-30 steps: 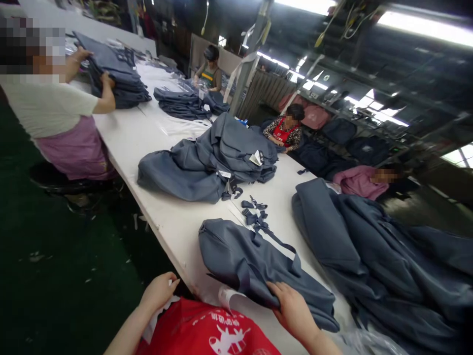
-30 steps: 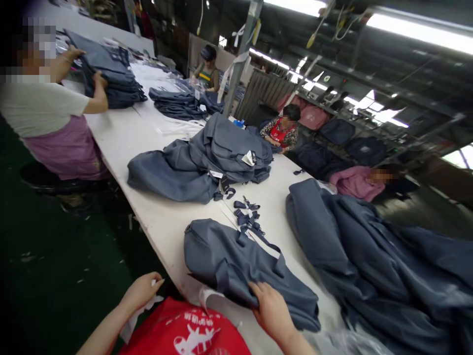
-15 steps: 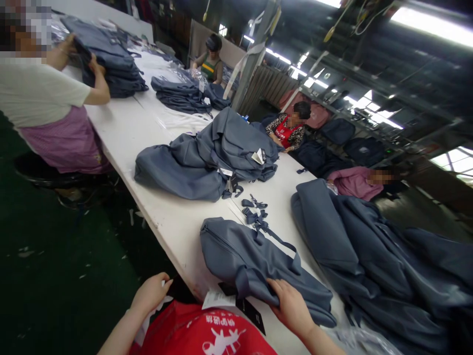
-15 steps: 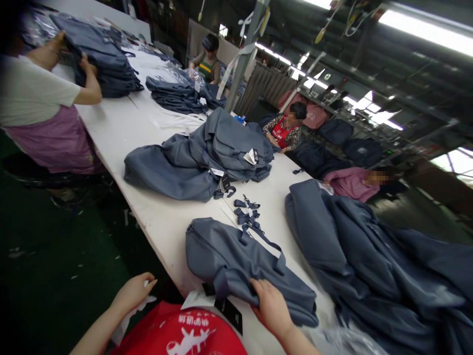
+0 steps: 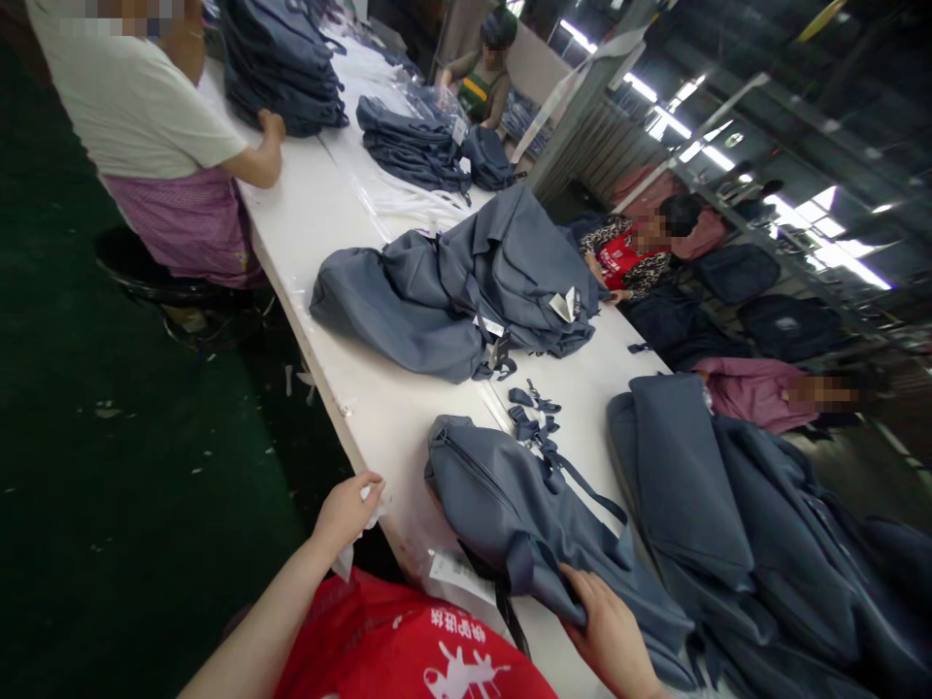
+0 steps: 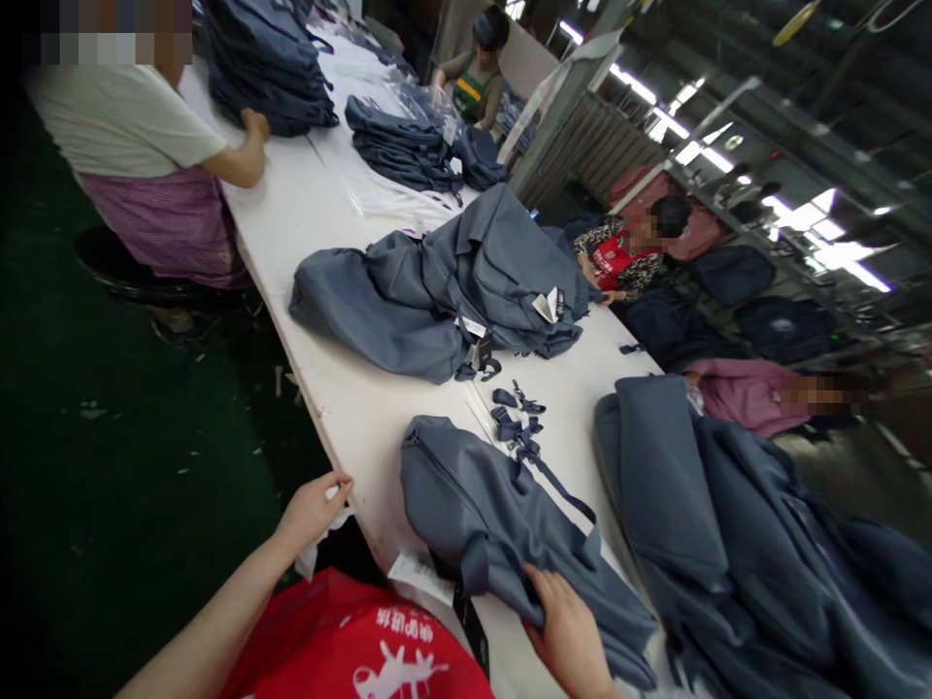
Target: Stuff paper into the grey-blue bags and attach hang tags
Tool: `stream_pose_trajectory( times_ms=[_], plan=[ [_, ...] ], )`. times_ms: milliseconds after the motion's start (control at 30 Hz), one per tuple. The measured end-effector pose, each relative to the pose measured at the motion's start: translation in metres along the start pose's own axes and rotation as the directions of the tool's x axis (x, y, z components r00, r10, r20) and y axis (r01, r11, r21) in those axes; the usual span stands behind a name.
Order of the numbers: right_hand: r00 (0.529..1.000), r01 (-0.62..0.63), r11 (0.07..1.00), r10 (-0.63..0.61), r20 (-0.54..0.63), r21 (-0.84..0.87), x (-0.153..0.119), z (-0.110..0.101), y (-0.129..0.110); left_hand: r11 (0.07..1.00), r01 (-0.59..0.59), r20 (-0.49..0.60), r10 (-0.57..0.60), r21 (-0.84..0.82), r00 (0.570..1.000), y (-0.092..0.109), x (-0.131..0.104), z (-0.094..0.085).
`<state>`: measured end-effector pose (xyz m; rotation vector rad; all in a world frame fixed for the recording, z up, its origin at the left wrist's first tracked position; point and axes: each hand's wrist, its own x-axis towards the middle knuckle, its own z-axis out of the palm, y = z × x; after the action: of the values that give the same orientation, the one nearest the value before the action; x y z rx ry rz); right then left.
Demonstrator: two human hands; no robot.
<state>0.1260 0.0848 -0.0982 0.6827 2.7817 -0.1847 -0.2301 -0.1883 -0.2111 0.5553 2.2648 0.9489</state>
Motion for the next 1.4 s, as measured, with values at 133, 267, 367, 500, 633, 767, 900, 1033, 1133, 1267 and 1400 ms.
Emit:
stream_pose_trajectory(
  times_ms=[133,267,367,500,633,767,900,1033,1133,1267,1400],
  plan=[
    [1.000,-0.017,0.999,0.018,0.025,-0.038,-0.002,-0.004,0.000,0.999,-0.046,0.002,0.046,-0.026,0.999,0.014,0.017,0.000],
    [0.997,-0.068,0.996,0.069,0.021,-0.049,-0.002,-0.011,0.001,0.998,-0.054,0.041,0.054,-0.010,0.998,0.008,0.017,0.001],
    [0.996,-0.081,0.996,0.082,0.021,-0.038,0.001,-0.014,0.003,0.994,-0.103,0.052,0.101,0.034,0.994,0.013,0.013,0.000],
    [0.995,-0.093,0.995,0.094,0.020,-0.040,0.008,-0.017,0.005,0.923,-0.379,0.001,0.380,0.058,0.925,0.053,0.021,0.001],
    [0.996,-0.087,0.995,0.087,-0.006,-0.045,0.009,-0.018,0.007,0.861,-0.504,-0.010,0.506,0.077,0.863,0.098,0.037,0.009],
    [0.998,-0.055,0.996,0.052,-0.044,-0.068,0.004,-0.011,0.010,0.841,-0.533,0.003,0.535,0.093,0.845,0.109,0.037,0.017],
    [0.999,-0.018,0.997,0.014,-0.052,-0.082,-0.001,-0.003,0.013,0.835,-0.541,-0.006,0.544,0.096,0.839,0.101,0.027,0.020],
    [0.998,-0.011,0.997,0.006,-0.059,-0.077,0.000,-0.002,0.013,0.827,-0.547,0.016,0.550,0.126,0.835,0.096,0.020,0.022],
    [0.998,-0.017,0.997,0.013,-0.060,-0.070,0.003,-0.003,0.010,0.817,-0.558,0.026,0.560,0.148,0.828,0.096,0.017,0.023],
    [0.999,-0.024,0.999,0.023,-0.030,-0.046,0.003,-0.004,0.007,0.815,-0.569,0.033,0.569,0.109,0.822,0.098,0.021,0.024],
    [0.990,-0.122,0.992,0.123,-0.070,0.021,0.004,-0.022,0.014,0.855,-0.514,-0.171,0.518,0.070,0.838,0.085,0.028,0.013]
  ],
)
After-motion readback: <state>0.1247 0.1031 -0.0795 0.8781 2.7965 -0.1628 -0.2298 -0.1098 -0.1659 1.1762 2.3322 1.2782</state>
